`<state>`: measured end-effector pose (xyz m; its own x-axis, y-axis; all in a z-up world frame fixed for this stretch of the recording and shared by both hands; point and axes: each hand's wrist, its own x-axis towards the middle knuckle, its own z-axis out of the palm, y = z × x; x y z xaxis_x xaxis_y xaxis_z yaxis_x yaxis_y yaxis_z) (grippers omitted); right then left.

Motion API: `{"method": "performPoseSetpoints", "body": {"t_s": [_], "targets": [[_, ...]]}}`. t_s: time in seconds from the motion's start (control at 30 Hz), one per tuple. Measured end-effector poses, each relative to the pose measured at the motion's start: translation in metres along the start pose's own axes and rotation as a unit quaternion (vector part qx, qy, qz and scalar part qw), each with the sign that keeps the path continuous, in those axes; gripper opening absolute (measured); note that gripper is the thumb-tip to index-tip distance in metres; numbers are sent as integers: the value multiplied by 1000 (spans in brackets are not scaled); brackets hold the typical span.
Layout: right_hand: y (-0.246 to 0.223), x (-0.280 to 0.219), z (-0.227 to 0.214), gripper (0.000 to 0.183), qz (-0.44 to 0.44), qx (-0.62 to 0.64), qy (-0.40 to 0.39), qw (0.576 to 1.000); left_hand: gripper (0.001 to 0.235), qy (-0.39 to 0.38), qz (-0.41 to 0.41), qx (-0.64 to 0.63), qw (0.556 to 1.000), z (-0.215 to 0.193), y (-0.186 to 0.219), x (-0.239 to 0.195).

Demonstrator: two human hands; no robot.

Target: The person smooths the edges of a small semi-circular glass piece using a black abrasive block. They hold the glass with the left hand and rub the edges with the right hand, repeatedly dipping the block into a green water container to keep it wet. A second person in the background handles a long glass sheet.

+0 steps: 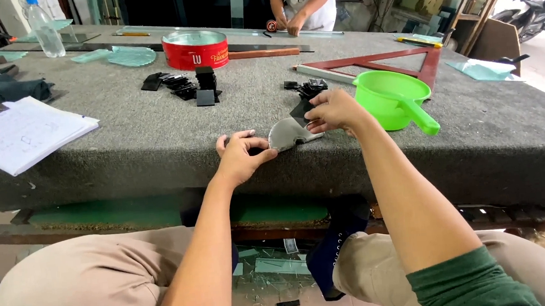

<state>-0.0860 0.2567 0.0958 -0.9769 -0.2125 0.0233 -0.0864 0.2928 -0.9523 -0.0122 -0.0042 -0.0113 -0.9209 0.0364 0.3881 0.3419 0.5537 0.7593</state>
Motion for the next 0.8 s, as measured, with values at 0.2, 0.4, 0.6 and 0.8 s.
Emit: {"method": "performPoseSetpoints", "body": {"t_s": [0.2,0.4,0.6,0.8], "targets": [[44,59,-12,39,2,-379,103,920,22,0,8,21,1000,3,-4,2],[59,77,-10,49,21,-438,146,887,22,2,2,23,1000,4,-9,5],[39,58,18,47,-27,-434,105,895,33,-1,6,87,996,3,-7,12],[35,40,24,53,-13,-285,64,956,40,-15,-40,93,995,-6,11,1]]}}
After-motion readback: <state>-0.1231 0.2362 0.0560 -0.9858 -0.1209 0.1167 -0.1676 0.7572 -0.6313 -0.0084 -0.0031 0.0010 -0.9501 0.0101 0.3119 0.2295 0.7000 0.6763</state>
